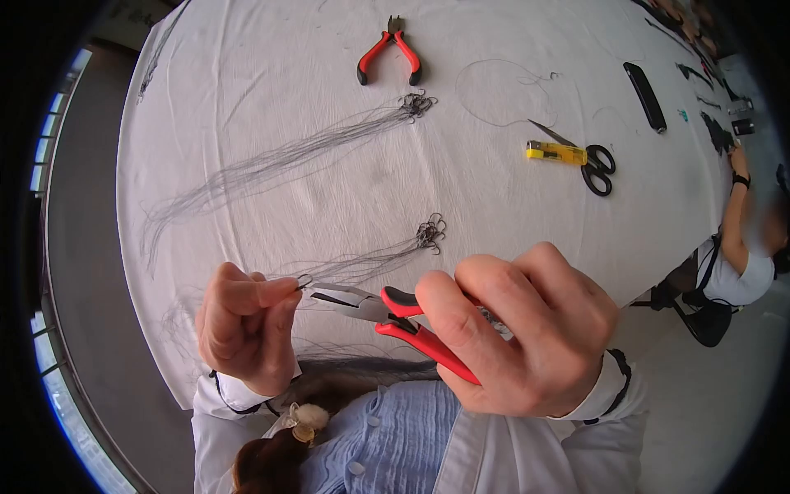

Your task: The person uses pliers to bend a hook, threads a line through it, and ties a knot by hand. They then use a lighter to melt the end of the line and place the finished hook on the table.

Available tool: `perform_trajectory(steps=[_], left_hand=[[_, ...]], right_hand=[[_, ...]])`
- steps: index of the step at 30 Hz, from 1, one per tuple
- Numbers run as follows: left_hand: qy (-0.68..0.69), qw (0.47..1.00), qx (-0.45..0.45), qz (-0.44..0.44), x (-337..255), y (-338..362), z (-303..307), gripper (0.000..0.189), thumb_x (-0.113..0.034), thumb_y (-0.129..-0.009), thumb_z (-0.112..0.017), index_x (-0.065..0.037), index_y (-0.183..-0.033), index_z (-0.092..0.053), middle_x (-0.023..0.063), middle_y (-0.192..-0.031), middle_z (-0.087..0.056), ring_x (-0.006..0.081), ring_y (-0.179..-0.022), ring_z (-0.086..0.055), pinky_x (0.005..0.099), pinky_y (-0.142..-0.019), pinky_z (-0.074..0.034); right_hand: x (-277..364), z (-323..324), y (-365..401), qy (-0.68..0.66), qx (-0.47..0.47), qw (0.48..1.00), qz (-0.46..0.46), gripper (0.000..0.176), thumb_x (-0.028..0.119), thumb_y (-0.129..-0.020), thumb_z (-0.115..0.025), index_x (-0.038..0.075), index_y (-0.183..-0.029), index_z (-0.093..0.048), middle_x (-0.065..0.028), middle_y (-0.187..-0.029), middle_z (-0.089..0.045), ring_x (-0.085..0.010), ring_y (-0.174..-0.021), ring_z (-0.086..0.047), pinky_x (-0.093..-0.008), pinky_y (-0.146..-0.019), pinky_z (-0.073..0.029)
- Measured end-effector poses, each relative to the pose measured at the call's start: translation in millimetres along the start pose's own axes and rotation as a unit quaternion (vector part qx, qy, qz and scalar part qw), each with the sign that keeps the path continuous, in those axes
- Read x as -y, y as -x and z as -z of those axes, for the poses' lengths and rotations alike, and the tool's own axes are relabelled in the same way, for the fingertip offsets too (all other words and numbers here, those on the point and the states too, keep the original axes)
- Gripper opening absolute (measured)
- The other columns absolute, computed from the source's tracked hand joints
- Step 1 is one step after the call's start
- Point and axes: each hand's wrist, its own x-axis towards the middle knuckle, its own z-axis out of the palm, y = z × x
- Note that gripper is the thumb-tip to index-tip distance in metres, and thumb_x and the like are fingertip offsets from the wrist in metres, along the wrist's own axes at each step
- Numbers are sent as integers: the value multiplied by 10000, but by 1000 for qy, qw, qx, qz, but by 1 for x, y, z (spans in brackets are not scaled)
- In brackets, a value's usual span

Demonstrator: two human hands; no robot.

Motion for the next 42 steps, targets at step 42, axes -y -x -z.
perform_trajectory(steps=[42], left_hand=[[-45, 998, 36, -20, -4, 1, 3, 241, 80, -657, -736, -39, -840, -635, 2, -548, -390, 88, -418, -399, 229, -362, -311]], right_hand=[[0, -7, 1, 51, -38, 997, 48, 339, 130, -411, -630, 132, -750, -636, 59, -684, -522, -78, -503, -361, -151, -377, -320]])
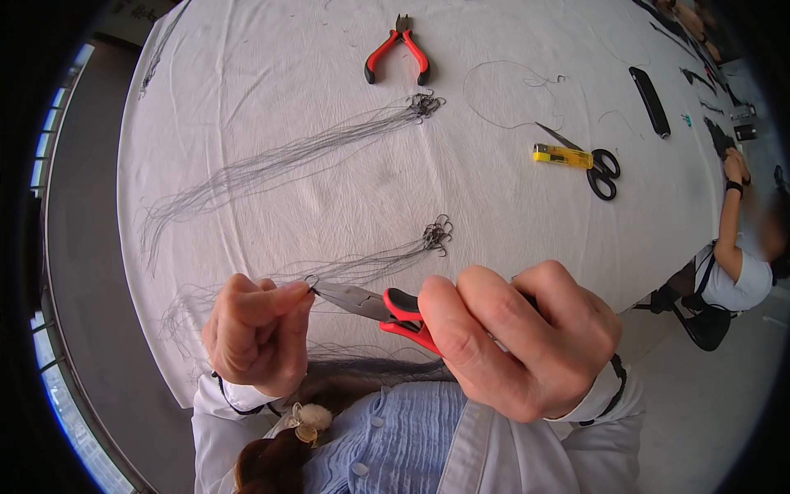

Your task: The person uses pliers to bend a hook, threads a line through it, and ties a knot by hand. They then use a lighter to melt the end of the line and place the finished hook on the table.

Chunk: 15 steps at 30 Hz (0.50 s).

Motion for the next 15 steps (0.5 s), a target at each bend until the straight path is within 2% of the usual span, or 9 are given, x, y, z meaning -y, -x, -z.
perform_trajectory(steps=[5, 7, 8, 10, 13, 15], left_hand=[[2, 1000, 9, 4, 1, 0, 1, 236, 63, -668, -736, -44, -856, -640, 3, -552, -392, 91, -419, -395, 237, -358, -299], [8, 1000, 17, 10, 1, -1, 2, 235, 44, -670, -746, -44, -862, -642, 4, -555, -401, 91, -420, -393, 240, -359, -296], [10, 999, 27, 15, 2, -2, 2, 228, 7, -669, -758, -44, -860, -645, 4, -561, -412, 86, -425, -391, 241, -364, -296], [13, 999, 36, 21, 2, -4, 3, 227, -31, -669, -771, -45, -859, -647, 3, -567, -423, 81, -430, -389, 242, -369, -296], [27, 996, 70, 49, 2, -10, 2, 241, -100, -656, -787, -40, -844, -649, -3, -578, -438, 69, -441, -390, 240, -382, -305], [61, 991, 91, 79, 1, -14, 0, 284, -154, -640, -809, -15, -821, -640, -10, -624, -520, 48, -448, -315, 209, -405, -247]], right_hand=[[0, 2, 0, 4, 2, 1000, -2, 323, 137, -408, -637, 132, -731, -630, 57, -673, -512, -77, -503, -365, -158, -374, -322], [-1, 7, 0, -29, 50, 998, 4, 385, 49, -391, -667, 36, -773, -619, -32, -671, -535, -147, -516, -431, -224, -402, -312], [-1, 8, 0, -29, 50, 998, 5, 385, 49, -391, -667, 36, -773, -619, -32, -671, -535, -147, -516, -431, -224, -402, -312], [-2, 8, 1, -16, 62, 997, -36, 273, 106, -460, -663, 112, -728, -612, 30, -644, -484, -103, -487, -356, -199, -363, -297], [-8, 12, 0, -57, 94, 993, -53, 270, 97, -483, -676, 92, -743, -603, 11, -627, -471, -122, -478, -351, -226, -370, -290], [-11, 13, 2, -71, 103, 991, -53, 289, 101, -483, -686, 77, -757, -597, 1, -615, -465, -133, -473, -359, -241, -379, -294]])
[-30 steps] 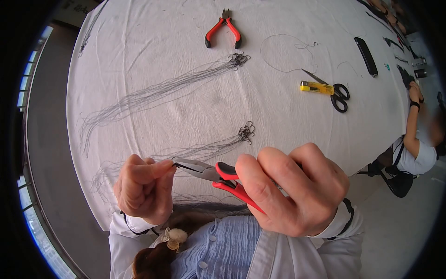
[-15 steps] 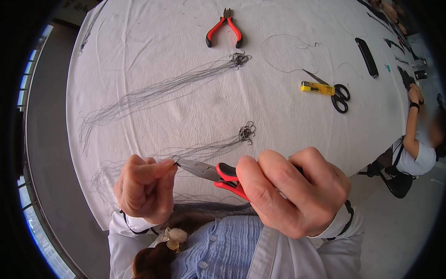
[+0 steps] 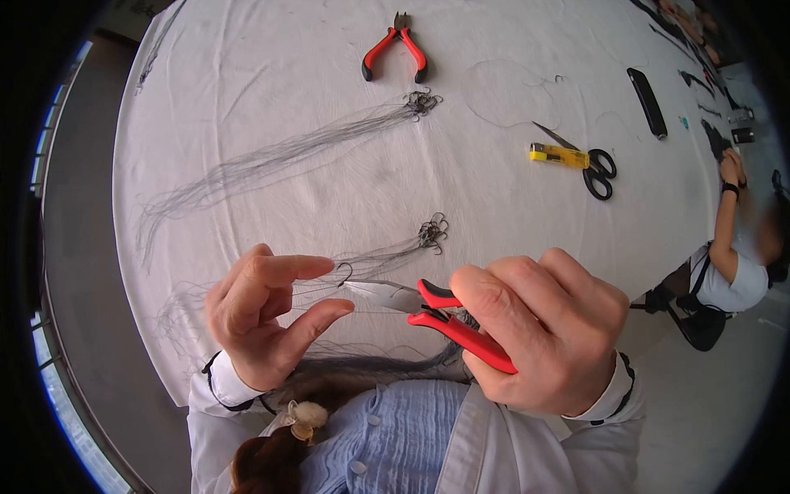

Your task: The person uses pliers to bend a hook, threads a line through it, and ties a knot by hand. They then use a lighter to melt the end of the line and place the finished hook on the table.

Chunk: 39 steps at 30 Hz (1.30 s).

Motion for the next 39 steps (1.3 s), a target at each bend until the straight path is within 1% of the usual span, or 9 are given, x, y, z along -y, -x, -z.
perform_trajectory(steps=[10, 12, 20, 28, 32, 35, 36, 38, 39], left_hand=[[-44, 997, 52, -48, 2, 5, 5, 173, -106, -627, -794, -56, -766, -703, -14, -586, -522, 67, -464, -362, 236, -409, -276], [59, 997, 45, 19, 0, 4, 1, 160, -83, -638, -785, -50, -770, -702, -13, -569, -509, 69, -490, -382, 233, -434, -292], [151, 986, 50, 41, 5, 4, 1, 107, -61, -694, -749, -38, -785, -697, -7, -639, -580, 68, -520, -379, 227, -451, -302], [150, 982, 63, 99, 0, -6, 6, 113, -118, -719, -749, -38, -746, -674, 19, -642, -587, 77, -474, -365, 234, -419, -285], [17, 991, 126, 49, 10, -5, 19, 209, -165, -728, -750, -27, -654, -612, 16, -575, -495, 100, -488, -373, 243, -431, -291], [286, 934, 189, 98, 18, -10, 22, 309, -249, -837, -637, -27, -625, -608, 103, -835, -598, 168, -763, -501, 286, -627, -381], [286, 934, 189, 99, 19, -10, 17, 309, -249, -837, -637, -27, -625, -608, 103, -835, -598, 168, -763, -501, 286, -627, -381], [559, 824, 64, 72, 21, -10, 3, 394, -314, -879, -576, -43, -596, -614, 100, -853, -575, 191, -888, -526, 317, -831, -403], [558, 824, 65, 73, 20, -10, 2, 394, -314, -879, -576, -43, -596, -614, 100, -853, -575, 191, -888, -526, 317, -831, -403]], right_hand=[[-4, 10, -4, -129, 115, 984, -35, 374, 46, -426, -644, 65, -796, -593, -16, -620, -484, -152, -457, -421, -258, -395, -334], [-7, 10, -5, -141, 132, 981, -37, 372, 38, -435, -632, 60, -804, -594, -24, -622, -491, -161, -456, -435, -265, -401, -347], [-13, 10, -4, -298, 207, 924, -117, 345, 27, -509, -593, 9, -854, -594, -86, -664, -541, -197, -526, -539, -281, -470, -415], [-17, 10, -2, -264, 184, 938, -126, 337, 32, -490, -588, 16, -826, -593, -79, -650, -523, -184, -492, -487, -273, -451, -380], [-12, 14, -2, -174, 159, 968, -85, 345, 41, -460, -594, 36, -804, -589, -64, -623, -492, -193, -475, -461, -282, -434, -362], [-11, 16, -1, -163, 162, 970, -75, 352, 40, -450, -601, 42, -802, -591, -56, -611, -478, -198, -468, -453, -291, -427, -354], [-13, 14, 1, -164, 163, 970, -75, 352, 40, -450, -601, 42, -802, -591, -56, -611, -478, -198, -468, -453, -291, -427, -354], [-16, 9, 5, -172, 133, 972, -84, 368, 70, -416, -533, 5, -776, -575, -66, -595, -485, -170, -466, -456, -256, -454, -361], [-17, 8, 4, -173, 133, 972, -85, 368, 70, -416, -533, 5, -776, -575, -66, -595, -485, -170, -466, -456, -256, -454, -361]])
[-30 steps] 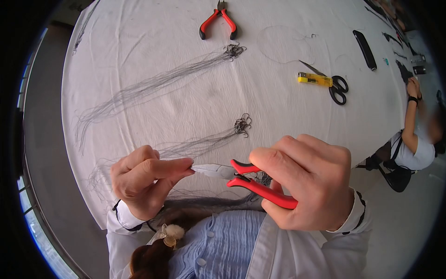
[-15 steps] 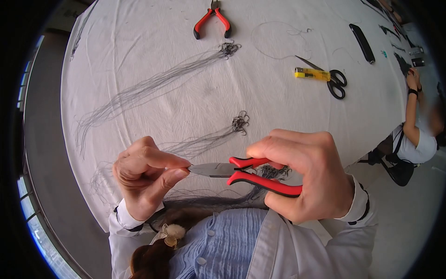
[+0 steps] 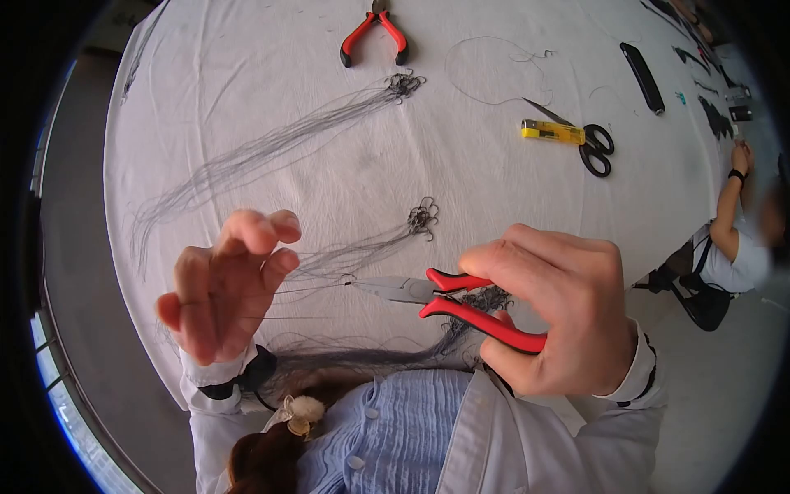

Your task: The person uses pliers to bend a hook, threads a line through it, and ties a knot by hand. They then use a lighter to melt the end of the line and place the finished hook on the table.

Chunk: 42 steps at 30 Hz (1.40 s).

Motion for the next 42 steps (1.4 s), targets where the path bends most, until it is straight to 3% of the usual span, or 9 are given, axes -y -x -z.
perform_trajectory(steps=[3, 5, 7, 11, 25, 31, 33, 37, 42], left_hand=[[301, 950, 73, -47, 2, 4, -2, 365, -371, -913, -498, -33, -806, -587, 94, -777, -596, 169, -695, -572, 443, -1043, -306], [284, 957, 59, -5, -4, 8, 9, 329, -341, -940, -460, -25, -904, -544, 110, -774, -625, 143, -568, -525, 378, -901, -439], [53, 993, -91, 44, -5, 11, 10, 351, -295, -960, -425, -3, -863, -594, 93, -720, -622, 128, -539, -483, 311, -702, -485], [-402, 915, -30, 9, -7, 4, -7, 249, -185, -877, -562, 5, -742, -648, 69, -604, -604, 94, -465, -430, 248, -448, -368], [-467, 882, 50, 23, 0, 5, 0, 172, -75, -860, -566, 28, -742, -637, 107, -651, -634, 173, -555, -617, 255, -510, -464], [-426, 897, -119, 14, -7, 10, 15, 303, -223, -892, -549, -8, -692, -624, 42, -558, -575, 71, -402, -379, 233, -392, -293], [-458, 886, 25, -67, 10, 3, 5, 347, -259, -908, -527, -5, -687, -611, 10, -540, -537, 46, -397, -338, 231, -375, -261], [1, 995, -73, 68, -4, 7, 27, 307, -248, -974, -393, -37, -755, -435, -17, -607, -303, 36, -436, -249, 192, -378, -223], [307, 933, -136, 128, 3, 6, 34, 308, -269, -982, -362, -101, -728, -407, -54, -625, -226, 53, -481, -180, 213, -409, -183]], right_hand=[[-1, -2, -2, -26, 22, 999, -10, 363, 62, -414, -534, 5, -770, -576, -64, -595, -485, -168, -467, -457, -253, -451, -358], [0, -3, -5, -72, 30, 997, -14, 354, 49, -413, -533, 9, -762, -577, -65, -595, -485, -169, -468, -454, -252, -445, -352], [2, -4, -5, -41, 31, 999, 1, 355, 44, -409, -531, 10, -759, -577, -66, -594, -483, -175, -466, -451, -257, -440, -349], [5, -7, -6, 22, 41, 998, 30, 372, 33, -408, -614, 62, -779, -593, -19, -590, -456, -144, -442, -440, -264, -389, -330], [-2, -19, -1, 2, 68, 997, 24, 364, 18, -399, -576, 41, -761, -596, -38, -576, -457, -170, -429, -416, -278, -392, -323], [-14, -14, 4, 4, 31, 999, -9, 372, 9, -420, -569, 6, -790, -599, -67, -619, -501, -186, -461, -462, -265, -421, -367], [-13, -14, 8, 1, 37, 998, -45, 371, 6, -427, -567, -4, -797, -599, -74, -628, -509, -187, -472, -475, -257, -430, -377], [-13, -16, -5, 5, 31, 999, -6, 353, 13, -448, -555, -14, -799, -584, -78, -628, -505, -172, -479, -466, -251, -441, -371], [-15, -9, -9, 47, 13, 998, -35, 352, 26, -478, -536, -16, -828, -545, -94, -654, -468, -198, -518, -421, -274, -472, -360]])
